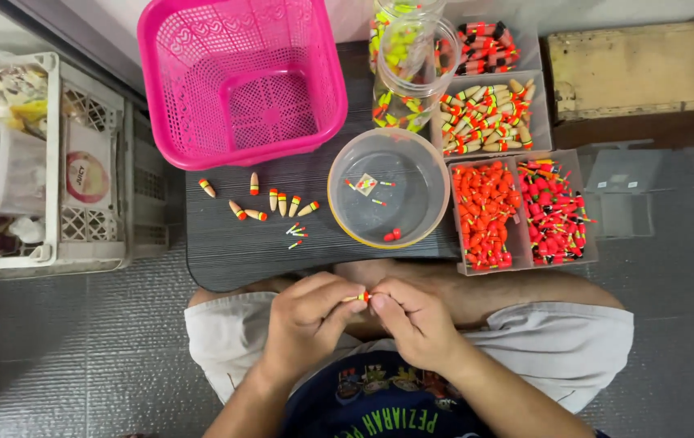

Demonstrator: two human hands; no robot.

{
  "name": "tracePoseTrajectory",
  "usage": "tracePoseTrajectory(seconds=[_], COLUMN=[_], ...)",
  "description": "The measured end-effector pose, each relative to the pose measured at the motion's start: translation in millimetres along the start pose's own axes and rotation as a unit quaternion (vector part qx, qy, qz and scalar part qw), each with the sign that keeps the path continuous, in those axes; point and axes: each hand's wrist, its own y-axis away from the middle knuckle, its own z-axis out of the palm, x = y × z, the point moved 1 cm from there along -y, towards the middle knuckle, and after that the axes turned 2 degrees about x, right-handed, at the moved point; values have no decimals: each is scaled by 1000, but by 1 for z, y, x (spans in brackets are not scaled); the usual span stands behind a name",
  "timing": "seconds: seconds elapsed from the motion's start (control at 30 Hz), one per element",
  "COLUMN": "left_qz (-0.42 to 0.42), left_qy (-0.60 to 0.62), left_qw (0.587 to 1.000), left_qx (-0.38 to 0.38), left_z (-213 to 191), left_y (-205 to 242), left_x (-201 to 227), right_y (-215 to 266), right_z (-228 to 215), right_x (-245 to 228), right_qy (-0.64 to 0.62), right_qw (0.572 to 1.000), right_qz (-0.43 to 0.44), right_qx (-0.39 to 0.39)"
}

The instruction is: Assembling small fishing floats by attaching red tips to yellow and white bodies.

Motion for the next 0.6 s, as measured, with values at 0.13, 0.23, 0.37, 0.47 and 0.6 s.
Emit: tracePoseTrajectory(seconds=[0.13,0.23,0.37,0.47,0.6], left_qz=[122,197,30,-37,-16], left_qy=[23,-35,33,68,82], left_qw=[992,978,999,997,996], left_qx=[-19,-53,-25,9,17], left_z=[-1,-4,-3,2,9], left_y=[-7,-15,-19,-17,-8], left_x=[-1,-4,-2,-1,-4], right_y=[-2,-9,-14,-14,-12], right_z=[0,-8,-12,-13,-12], right_x=[-3,-2,-8,-5,-8], right_qy=[-119,-202,-134,-8,79], right_qw=[988,961,984,999,996], right_qz=[95,186,108,38,-6], right_qx=[-9,-19,-53,-1,33])
